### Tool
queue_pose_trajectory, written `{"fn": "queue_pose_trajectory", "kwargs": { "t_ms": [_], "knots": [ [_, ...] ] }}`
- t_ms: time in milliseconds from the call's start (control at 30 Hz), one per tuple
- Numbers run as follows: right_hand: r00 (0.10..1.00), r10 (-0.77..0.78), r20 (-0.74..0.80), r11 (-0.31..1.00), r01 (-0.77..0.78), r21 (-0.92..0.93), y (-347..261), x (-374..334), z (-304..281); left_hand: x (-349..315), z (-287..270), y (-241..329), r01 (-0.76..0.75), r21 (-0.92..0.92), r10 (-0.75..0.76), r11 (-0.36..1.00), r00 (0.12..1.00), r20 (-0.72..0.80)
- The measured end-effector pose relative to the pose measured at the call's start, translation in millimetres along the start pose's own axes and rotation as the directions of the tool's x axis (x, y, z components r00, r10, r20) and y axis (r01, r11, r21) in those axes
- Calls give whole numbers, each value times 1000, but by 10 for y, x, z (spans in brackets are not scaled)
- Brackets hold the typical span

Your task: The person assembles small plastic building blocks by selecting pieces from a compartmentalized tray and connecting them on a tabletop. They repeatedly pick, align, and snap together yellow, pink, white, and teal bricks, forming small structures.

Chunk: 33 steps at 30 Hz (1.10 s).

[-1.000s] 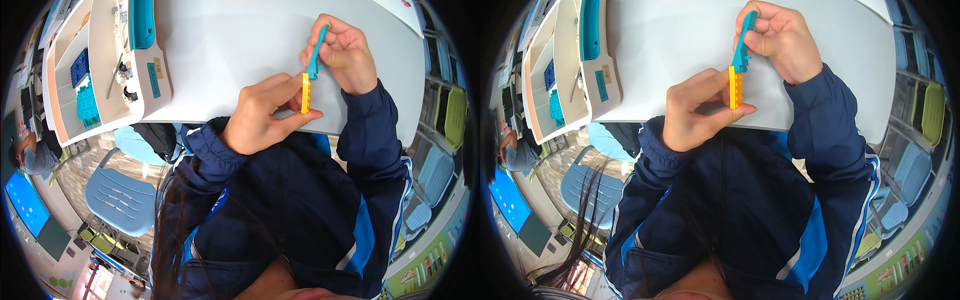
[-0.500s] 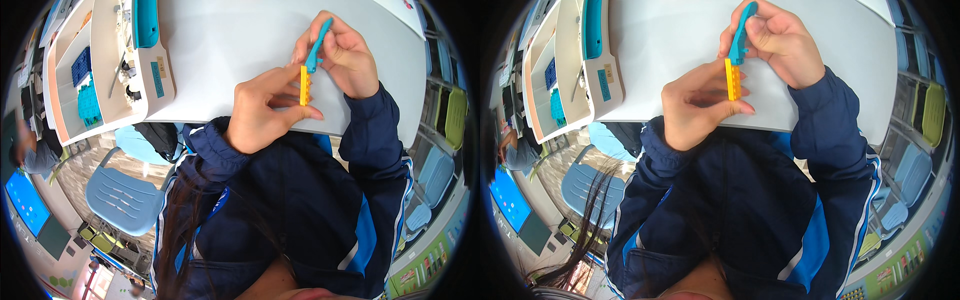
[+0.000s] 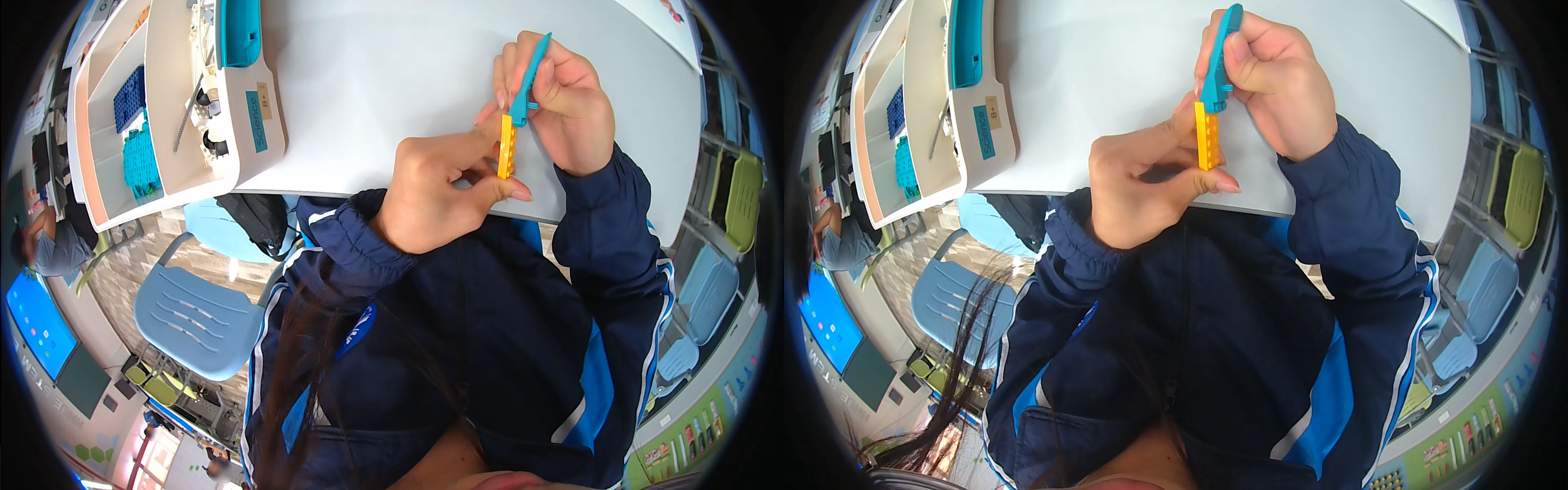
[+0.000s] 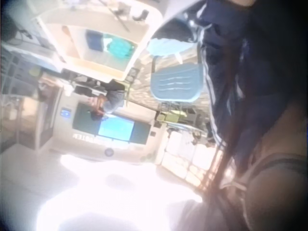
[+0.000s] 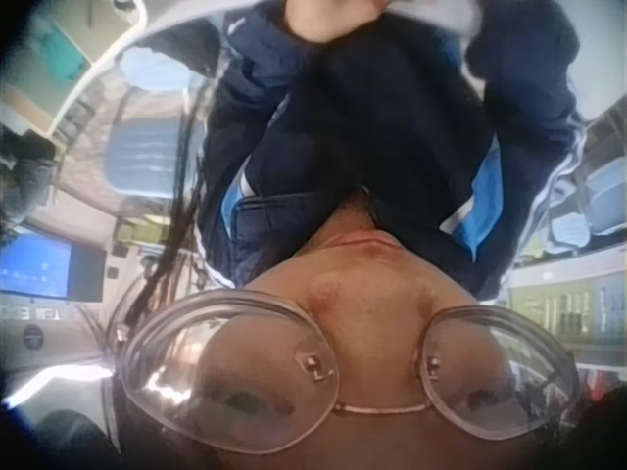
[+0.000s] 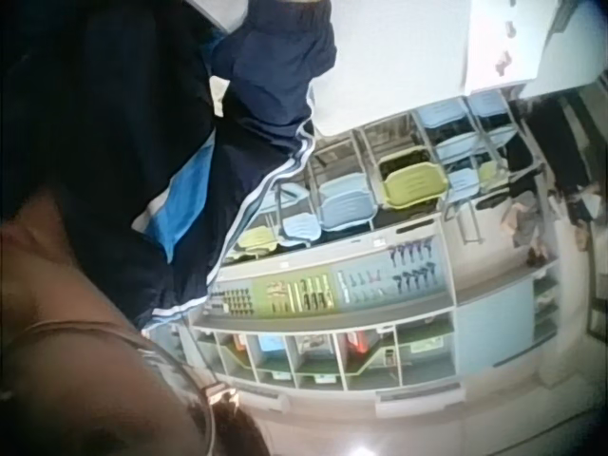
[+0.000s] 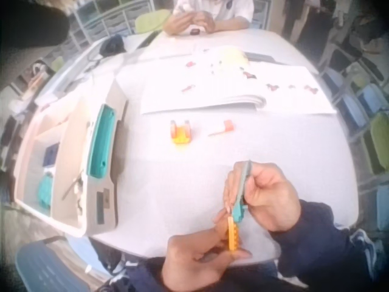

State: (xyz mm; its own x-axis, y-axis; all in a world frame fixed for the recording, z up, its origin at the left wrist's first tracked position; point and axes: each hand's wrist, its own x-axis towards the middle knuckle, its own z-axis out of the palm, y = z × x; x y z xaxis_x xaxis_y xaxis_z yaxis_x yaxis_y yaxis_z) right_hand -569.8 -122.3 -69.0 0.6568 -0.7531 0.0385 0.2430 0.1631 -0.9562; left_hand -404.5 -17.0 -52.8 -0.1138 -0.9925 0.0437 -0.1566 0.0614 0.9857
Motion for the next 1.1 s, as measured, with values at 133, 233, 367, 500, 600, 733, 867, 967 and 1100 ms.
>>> {"fn": "queue_pose_trajectory", "kwargs": {
  "t_ms": [133,233,367,500,600,733,867,967,1100],
  "knots": [
    [1000,14,25,1000,-14,2,-14,11,12,-11,14,-2,-5,-18,4,1000,1000,-26],
    [1000,-7,-2,1000,7,-8,20,0,0,8,19,-2,22,-16,-22,1000,1000,-10],
    [1000,-1,-26,1000,1,-1,31,0,8,7,19,-11,34,-4,-34,999,999,2],
    [999,1,-45,999,1,39,45,-6,39,9,21,7,36,-33,-36,999,999,0],
    [997,22,-71,997,-16,79,49,-22,57,7,15,7,29,-28,-29,999,1000,8],
    [998,28,-49,994,-23,109,46,-12,48,3,15,8,23,-34,-23,999,1000,14],
    [1000,14,-4,994,-13,112,59,-3,15,1,7,13,32,-67,-30,997,999,32],
    [1000,19,-4,991,-19,134,62,-7,9,7,6,2,27,-62,-24,998,999,46],
    [998,-53,23,993,51,108,81,19,-14,20,-11,11,127,-220,-116,967,991,60]
  ]
}}
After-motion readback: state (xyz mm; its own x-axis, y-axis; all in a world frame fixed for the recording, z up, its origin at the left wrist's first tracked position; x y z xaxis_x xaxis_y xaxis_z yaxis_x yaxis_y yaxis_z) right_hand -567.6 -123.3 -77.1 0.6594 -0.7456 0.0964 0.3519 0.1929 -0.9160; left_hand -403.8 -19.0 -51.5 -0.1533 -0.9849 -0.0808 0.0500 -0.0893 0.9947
